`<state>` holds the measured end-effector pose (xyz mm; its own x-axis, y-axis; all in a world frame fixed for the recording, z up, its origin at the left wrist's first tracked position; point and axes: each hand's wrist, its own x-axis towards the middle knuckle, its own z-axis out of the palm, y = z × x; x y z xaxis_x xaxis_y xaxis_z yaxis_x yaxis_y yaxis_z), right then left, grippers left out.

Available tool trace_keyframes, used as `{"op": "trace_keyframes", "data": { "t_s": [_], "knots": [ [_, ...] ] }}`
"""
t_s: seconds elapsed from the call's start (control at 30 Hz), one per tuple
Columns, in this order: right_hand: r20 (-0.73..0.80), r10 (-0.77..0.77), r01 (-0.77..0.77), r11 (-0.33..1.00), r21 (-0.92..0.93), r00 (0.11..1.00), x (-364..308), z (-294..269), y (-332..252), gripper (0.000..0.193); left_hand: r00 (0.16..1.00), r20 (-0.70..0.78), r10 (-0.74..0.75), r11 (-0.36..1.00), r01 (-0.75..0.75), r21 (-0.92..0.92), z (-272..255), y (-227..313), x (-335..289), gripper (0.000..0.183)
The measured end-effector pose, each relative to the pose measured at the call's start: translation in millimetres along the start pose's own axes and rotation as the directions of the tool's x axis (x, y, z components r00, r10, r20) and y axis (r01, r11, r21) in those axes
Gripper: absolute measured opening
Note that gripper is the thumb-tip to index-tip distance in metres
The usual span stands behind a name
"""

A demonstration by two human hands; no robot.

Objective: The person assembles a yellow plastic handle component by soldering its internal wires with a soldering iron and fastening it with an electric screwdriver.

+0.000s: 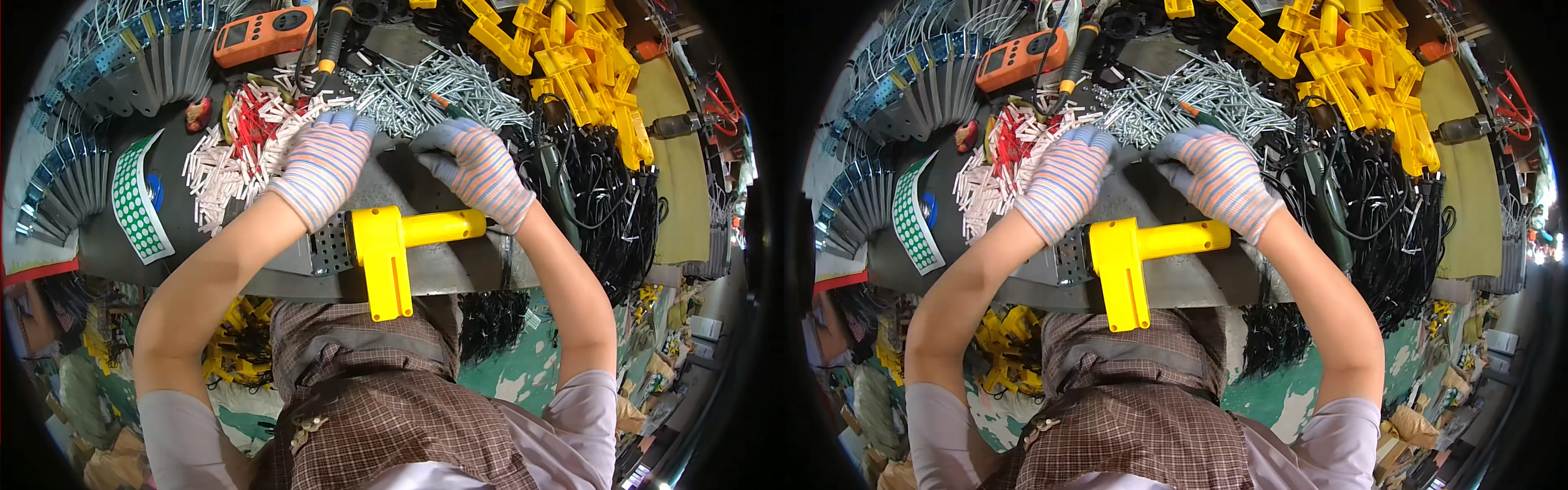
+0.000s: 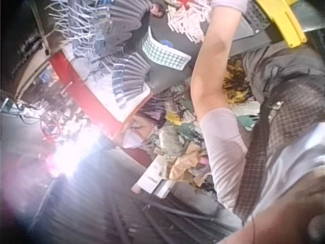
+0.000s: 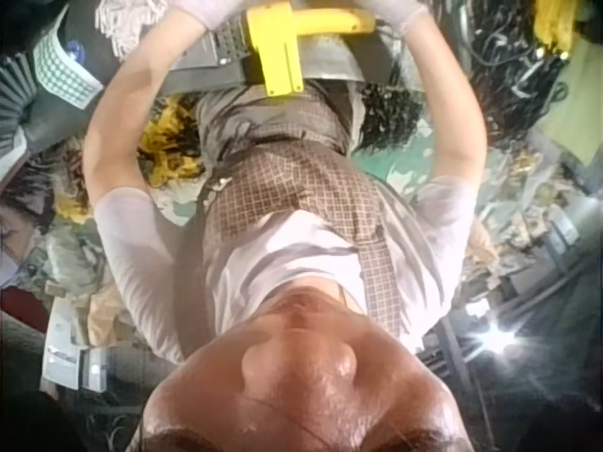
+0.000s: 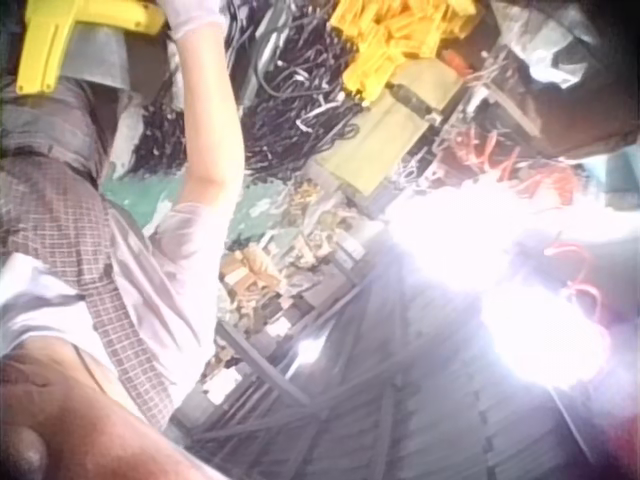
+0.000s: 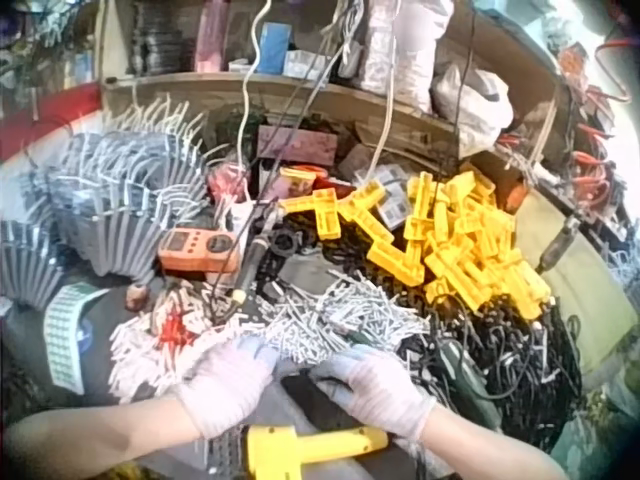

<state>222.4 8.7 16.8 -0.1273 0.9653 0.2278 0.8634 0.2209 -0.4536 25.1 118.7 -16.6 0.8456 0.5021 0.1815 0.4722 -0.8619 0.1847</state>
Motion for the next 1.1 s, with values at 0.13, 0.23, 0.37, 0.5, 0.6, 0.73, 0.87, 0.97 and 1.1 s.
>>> {"op": "trace_keyframes", "data": {
  "t_s": [0.13,0.23,0.37,0.5,0.6,0.73,0.87,0.97,1.1],
  "knots": [
    [0.145,-0.180,0.214,0.936,-0.279,0.973,28.2,10.3,-7.6,0.016,0.999,0.014,0.052,0.998,-0.051,-0.039,-7.7,-2.9,-4.9,0.034],
    [0.263,-0.136,0.227,0.907,-0.355,0.955,35.0,11.6,-18.3,0.019,0.998,0.064,0.013,0.996,-0.007,-0.093,-12.9,-1.1,-0.6,0.035],
    [0.238,-0.010,0.056,0.981,-0.188,0.971,27.4,3.5,-20.7,0.018,0.995,0.100,0.010,0.995,0.000,-0.097,-11.7,-0.5,2.3,0.035],
    [0.160,0.386,-0.404,0.713,0.573,0.908,-17.5,-28.5,-52.2,0.013,0.992,0.125,0.015,0.984,0.007,-0.176,-6.2,-8.8,0.9,0.030],
    [0.354,0.453,-0.529,0.355,0.771,0.818,-58.4,-40.4,-80.4,0.014,0.990,0.092,0.103,0.980,-0.085,-0.178,-3.3,-13.4,1.6,0.021],
    [0.428,0.409,-0.583,0.422,0.695,0.806,-92.7,-31.1,-106.9,0.012,0.985,0.080,0.155,0.986,-0.149,-0.078,1.1,-12.9,14.4,0.021],
    [0.479,0.489,-0.660,0.315,0.683,0.729,-104.9,-16.0,-113.7,0.013,0.977,-0.032,0.212,0.973,-0.207,0.101,5.2,-16.8,6.8,0.020],
    [0.481,0.514,-0.658,0.241,0.714,0.710,-105.8,-9.7,-117.6,0.013,0.993,-0.085,0.076,0.921,-0.102,-0.375,-23.7,-5.4,-15.1,0.021],
    [0.361,0.517,-0.617,0.504,0.604,0.776,-107.6,-5.6,-124.1,0.014,0.979,-0.008,-0.204,0.464,0.089,-0.881,-51.3,27.5,-59.4,0.018]
  ]
}}
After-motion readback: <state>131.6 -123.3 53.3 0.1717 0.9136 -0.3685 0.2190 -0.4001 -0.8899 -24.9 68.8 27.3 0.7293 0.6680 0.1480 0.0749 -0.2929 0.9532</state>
